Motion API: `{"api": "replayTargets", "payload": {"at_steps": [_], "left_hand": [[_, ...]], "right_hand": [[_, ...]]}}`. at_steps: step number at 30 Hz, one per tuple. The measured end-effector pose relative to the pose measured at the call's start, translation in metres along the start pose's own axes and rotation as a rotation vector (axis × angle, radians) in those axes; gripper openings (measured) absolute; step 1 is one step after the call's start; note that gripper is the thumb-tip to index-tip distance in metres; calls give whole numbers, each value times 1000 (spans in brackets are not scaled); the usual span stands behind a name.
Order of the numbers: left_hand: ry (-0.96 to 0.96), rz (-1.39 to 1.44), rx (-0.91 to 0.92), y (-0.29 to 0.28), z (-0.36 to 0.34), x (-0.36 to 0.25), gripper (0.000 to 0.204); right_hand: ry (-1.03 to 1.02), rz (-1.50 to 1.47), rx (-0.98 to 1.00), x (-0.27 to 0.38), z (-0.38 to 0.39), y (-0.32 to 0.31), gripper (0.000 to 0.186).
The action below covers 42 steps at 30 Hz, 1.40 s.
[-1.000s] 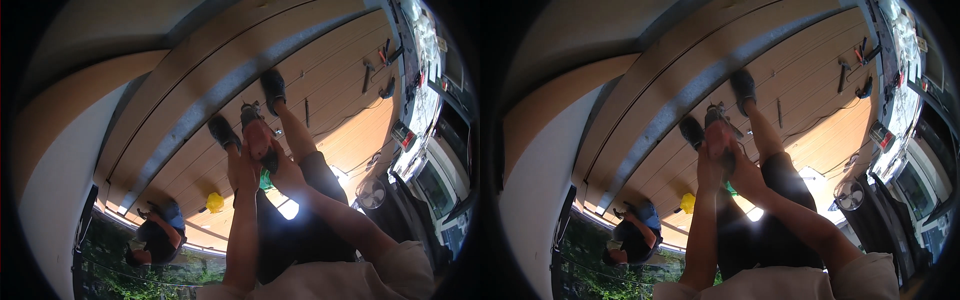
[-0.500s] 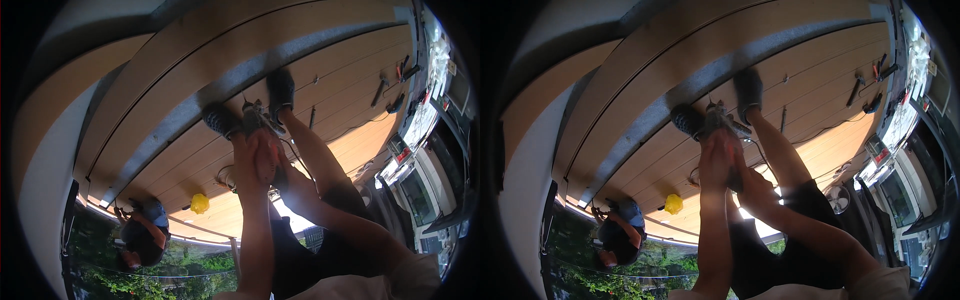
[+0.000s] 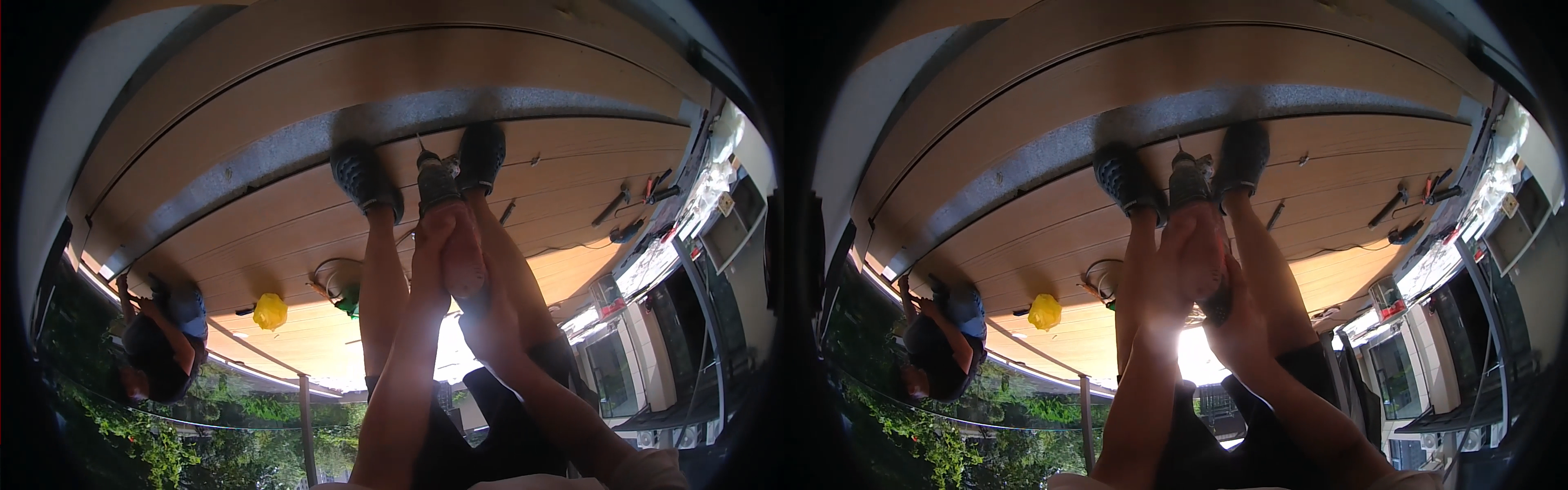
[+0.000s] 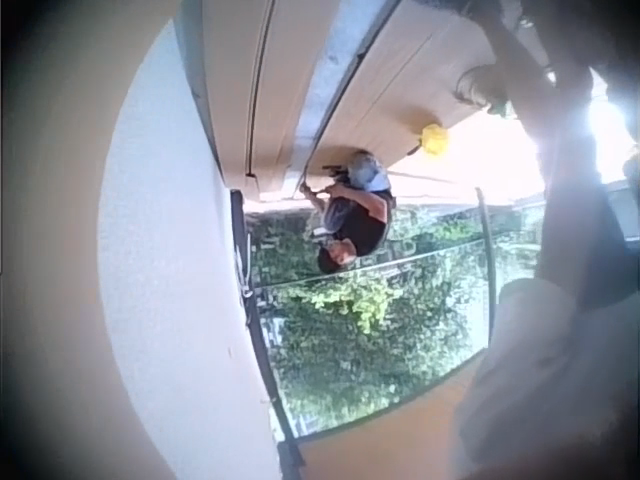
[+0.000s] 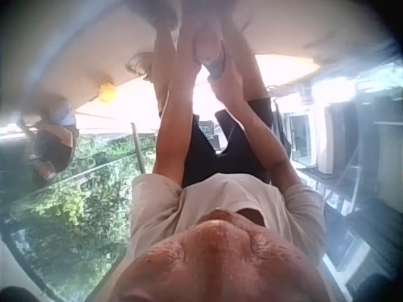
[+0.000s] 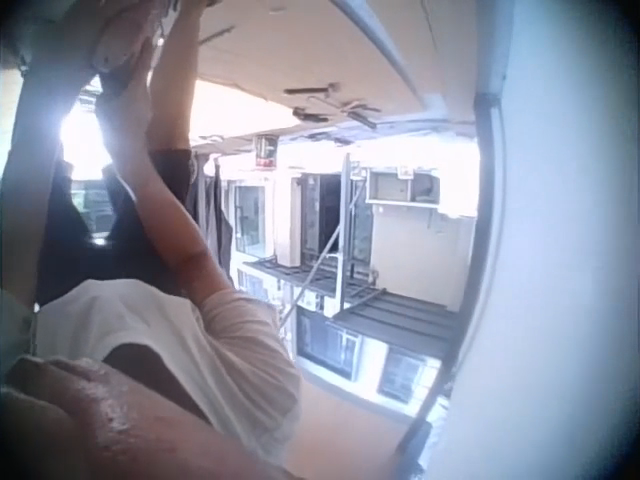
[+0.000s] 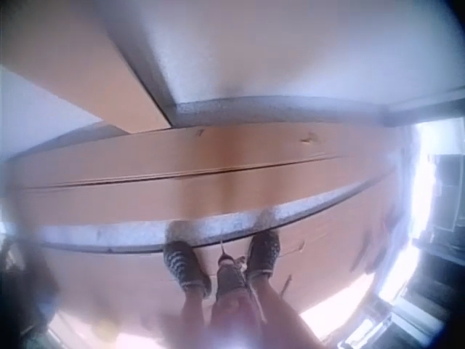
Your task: The person applies adhesive to a decking board using a caulking gun, positions and presses the board onto the floor, and uses a hammer drill to drill into the deck.
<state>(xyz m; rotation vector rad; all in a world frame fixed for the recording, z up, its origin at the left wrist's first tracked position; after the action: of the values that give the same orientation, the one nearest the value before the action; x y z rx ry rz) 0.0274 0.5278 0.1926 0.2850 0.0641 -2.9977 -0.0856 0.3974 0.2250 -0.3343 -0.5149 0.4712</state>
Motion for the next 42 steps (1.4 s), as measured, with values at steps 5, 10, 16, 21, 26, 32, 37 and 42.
{"api": "replayTargets", "payload": {"at_steps": [5,10,16,21,26,32,37,42], "left_hand": [[-27,-70,-15,-12,1,2,38],[70,53,34,-21,-2,1,41],[95,44,25,-29,-1,-6,46],[101,28,26,-31,-4,-5,50],[121,17,24,-31,0,-16,55],[121,-21,4,-29,-2,-12,61],[31,78,46,-22,-7,-1,61],[-20,242,88,-14,-22,23,57]], "right_hand": [[0,82,-15,0,3,1,86],[140,-39,15,3,0,8,82],[228,-69,33,3,9,12,86],[-43,155,6,34,-3,11,95],[54,112,19,27,1,9,95],[293,2,22,10,3,8,87],[179,0,-3,-1,4,10,82],[221,-55,-20,4,-1,14,80]]}}
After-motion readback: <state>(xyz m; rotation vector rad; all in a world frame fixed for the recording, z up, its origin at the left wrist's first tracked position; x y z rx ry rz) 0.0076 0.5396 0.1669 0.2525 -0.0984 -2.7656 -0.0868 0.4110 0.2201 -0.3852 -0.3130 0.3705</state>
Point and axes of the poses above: each hand's wrist, its own z-axis away from the middle knuckle, its own y-axis out of the palm, x = y × z, the point moved 10 cm from there along -z, towards the middle knuckle
